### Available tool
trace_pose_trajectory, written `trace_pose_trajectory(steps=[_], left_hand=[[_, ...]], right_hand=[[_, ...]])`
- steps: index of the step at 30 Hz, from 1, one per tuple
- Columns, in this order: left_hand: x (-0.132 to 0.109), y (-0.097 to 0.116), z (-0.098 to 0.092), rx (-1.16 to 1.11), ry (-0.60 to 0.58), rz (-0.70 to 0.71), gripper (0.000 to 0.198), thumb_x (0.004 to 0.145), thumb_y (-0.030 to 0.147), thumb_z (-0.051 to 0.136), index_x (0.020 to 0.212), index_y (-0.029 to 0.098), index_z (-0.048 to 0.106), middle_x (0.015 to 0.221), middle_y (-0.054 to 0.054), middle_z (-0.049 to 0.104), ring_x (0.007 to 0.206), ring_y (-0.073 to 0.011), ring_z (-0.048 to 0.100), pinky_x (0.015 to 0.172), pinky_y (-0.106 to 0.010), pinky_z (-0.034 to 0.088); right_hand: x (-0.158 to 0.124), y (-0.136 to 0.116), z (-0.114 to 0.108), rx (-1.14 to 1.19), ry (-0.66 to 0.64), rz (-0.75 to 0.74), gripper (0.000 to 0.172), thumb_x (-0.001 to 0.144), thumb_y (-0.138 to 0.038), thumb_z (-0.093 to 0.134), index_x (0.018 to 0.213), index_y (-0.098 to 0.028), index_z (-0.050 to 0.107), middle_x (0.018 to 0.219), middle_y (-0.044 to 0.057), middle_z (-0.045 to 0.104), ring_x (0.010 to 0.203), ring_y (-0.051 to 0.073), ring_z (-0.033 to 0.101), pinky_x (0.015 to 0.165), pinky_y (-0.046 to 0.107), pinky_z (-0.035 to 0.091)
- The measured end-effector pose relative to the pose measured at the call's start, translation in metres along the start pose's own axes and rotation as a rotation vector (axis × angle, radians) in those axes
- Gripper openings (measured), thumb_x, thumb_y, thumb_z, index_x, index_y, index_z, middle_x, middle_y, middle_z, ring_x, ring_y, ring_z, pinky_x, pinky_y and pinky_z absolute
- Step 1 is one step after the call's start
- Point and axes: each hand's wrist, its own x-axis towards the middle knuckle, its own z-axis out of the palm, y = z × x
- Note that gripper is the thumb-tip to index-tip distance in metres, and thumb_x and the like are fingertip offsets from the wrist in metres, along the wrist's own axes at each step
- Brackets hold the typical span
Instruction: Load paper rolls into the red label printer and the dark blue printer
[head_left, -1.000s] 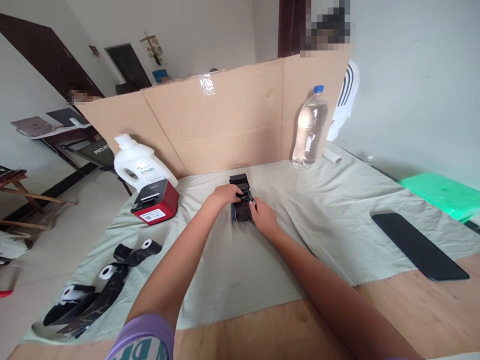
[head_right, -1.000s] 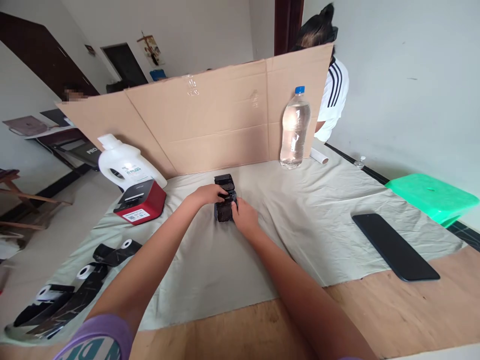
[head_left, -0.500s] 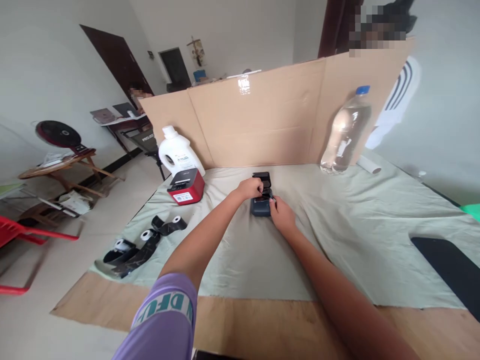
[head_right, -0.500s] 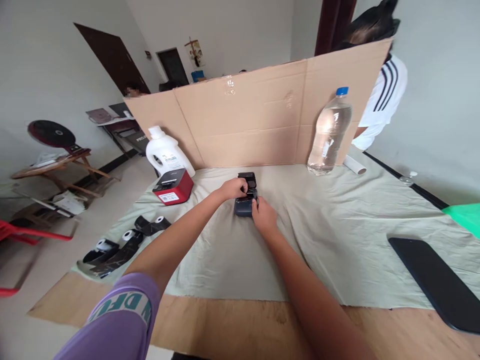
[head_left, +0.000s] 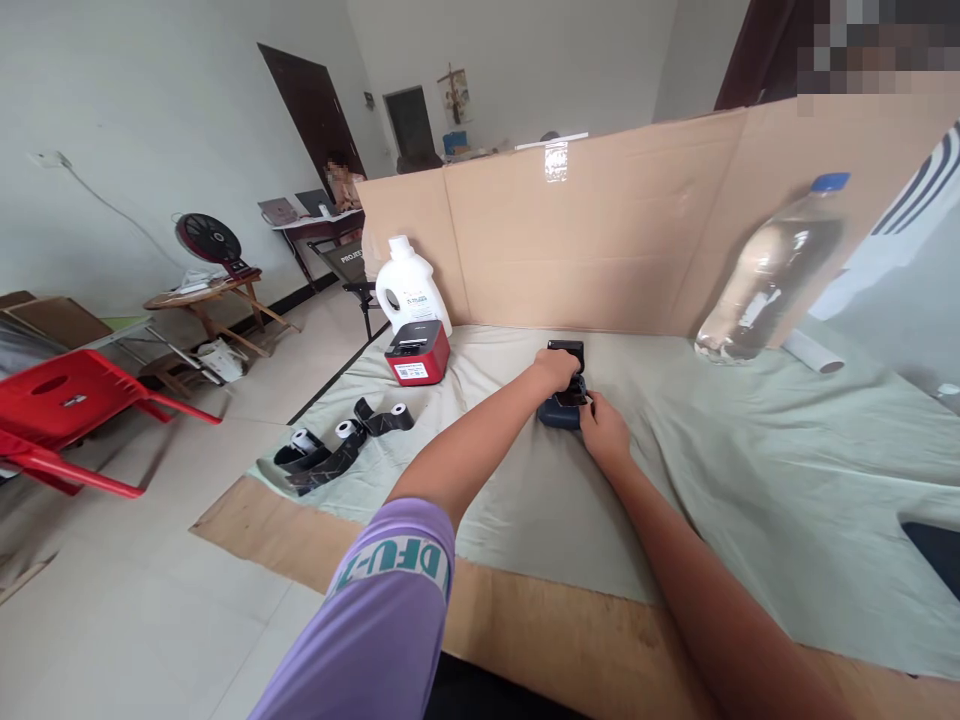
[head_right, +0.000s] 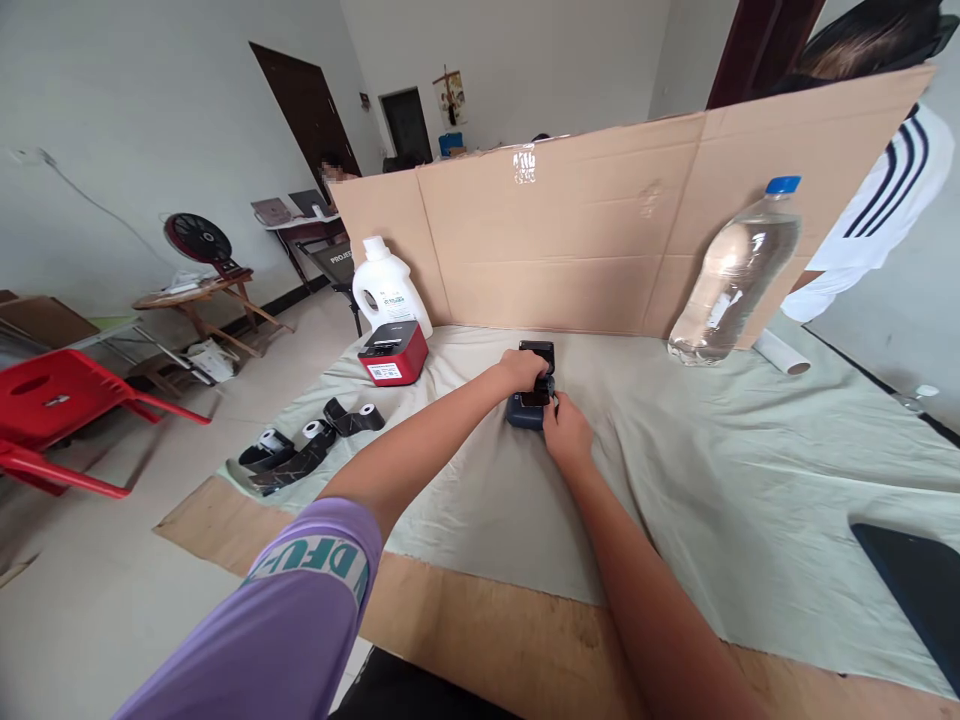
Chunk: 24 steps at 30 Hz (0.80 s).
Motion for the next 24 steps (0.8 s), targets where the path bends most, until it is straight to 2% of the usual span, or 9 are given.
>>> trace_pose_trajectory(steps=[3,8,11,14,16,18,21,24], left_hand=[[0.001,0.0,-0.003,0.028,-0.015,0.031,0.041,0.072,0.01,0.072,0.111,0.021,0.075,0.122,-0.014,0.071,0.112,-0.031,0.066,0.091,-0.038,0.052],[-0.005,-0.01,-0.006,0.061,-0.009,0.116,0.041,0.074,0.017,0.071,0.114,0.026,0.073,0.122,-0.007,0.071,0.114,-0.0272,0.065,0.088,-0.033,0.052],[-0.013,-0.016,-0.01,0.073,0.084,0.165,0.035,0.076,0.018,0.067,0.11,0.025,0.074,0.123,-0.006,0.069,0.113,-0.0253,0.065,0.083,-0.03,0.052],[-0.033,-0.028,-0.01,-0.085,0.258,0.168,0.034,0.078,0.02,0.067,0.112,0.024,0.072,0.121,-0.006,0.067,0.11,-0.0235,0.065,0.08,-0.028,0.051],[-0.058,-0.04,-0.004,-0.261,0.415,0.16,0.034,0.08,0.021,0.068,0.113,0.023,0.07,0.118,-0.006,0.068,0.107,-0.022,0.065,0.081,-0.028,0.051],[-0.094,-0.055,0.009,-0.438,0.568,0.097,0.031,0.08,0.02,0.068,0.111,0.023,0.068,0.11,-0.004,0.071,0.099,-0.0198,0.066,0.082,-0.028,0.05],[-0.158,-0.077,0.041,-0.658,0.703,-0.157,0.027,0.08,0.027,0.071,0.106,0.022,0.065,0.096,-0.002,0.071,0.082,-0.0176,0.065,0.076,-0.028,0.051],[-0.221,-0.095,0.077,-0.664,0.787,-0.478,0.031,0.078,0.033,0.075,0.105,0.021,0.065,0.087,-0.001,0.071,0.076,-0.0182,0.066,0.075,-0.029,0.05]], right_hand=[[0.001,0.001,0.001,0.006,0.012,-0.011,0.045,0.103,-0.033,0.034,0.137,-0.015,0.058,0.114,0.017,0.073,0.105,0.032,0.067,0.081,0.036,0.045],[0.001,0.002,0.0,0.017,-0.001,0.001,0.045,0.103,-0.034,0.033,0.136,-0.016,0.058,0.111,0.015,0.074,0.103,0.031,0.067,0.079,0.034,0.044],[0.0,0.002,0.001,0.014,0.01,-0.004,0.046,0.104,-0.037,0.032,0.134,-0.016,0.06,0.11,0.015,0.074,0.102,0.031,0.068,0.078,0.034,0.044],[0.0,0.002,0.001,0.028,0.01,-0.002,0.048,0.104,-0.039,0.031,0.134,-0.015,0.06,0.108,0.015,0.074,0.101,0.031,0.068,0.079,0.035,0.045],[0.001,0.001,0.001,0.043,0.011,0.0,0.049,0.104,-0.04,0.031,0.135,-0.015,0.06,0.109,0.016,0.074,0.102,0.031,0.068,0.08,0.036,0.045],[0.001,0.001,0.0,0.049,0.015,0.002,0.05,0.103,-0.041,0.032,0.134,-0.015,0.06,0.11,0.016,0.074,0.103,0.032,0.067,0.081,0.037,0.046],[0.001,0.002,0.001,0.06,0.011,0.012,0.051,0.102,-0.042,0.031,0.135,-0.015,0.061,0.109,0.017,0.074,0.103,0.033,0.067,0.082,0.038,0.046],[0.002,0.003,0.002,0.072,0.017,0.016,0.052,0.101,-0.043,0.032,0.135,-0.015,0.061,0.11,0.017,0.073,0.102,0.033,0.067,0.082,0.039,0.047]])
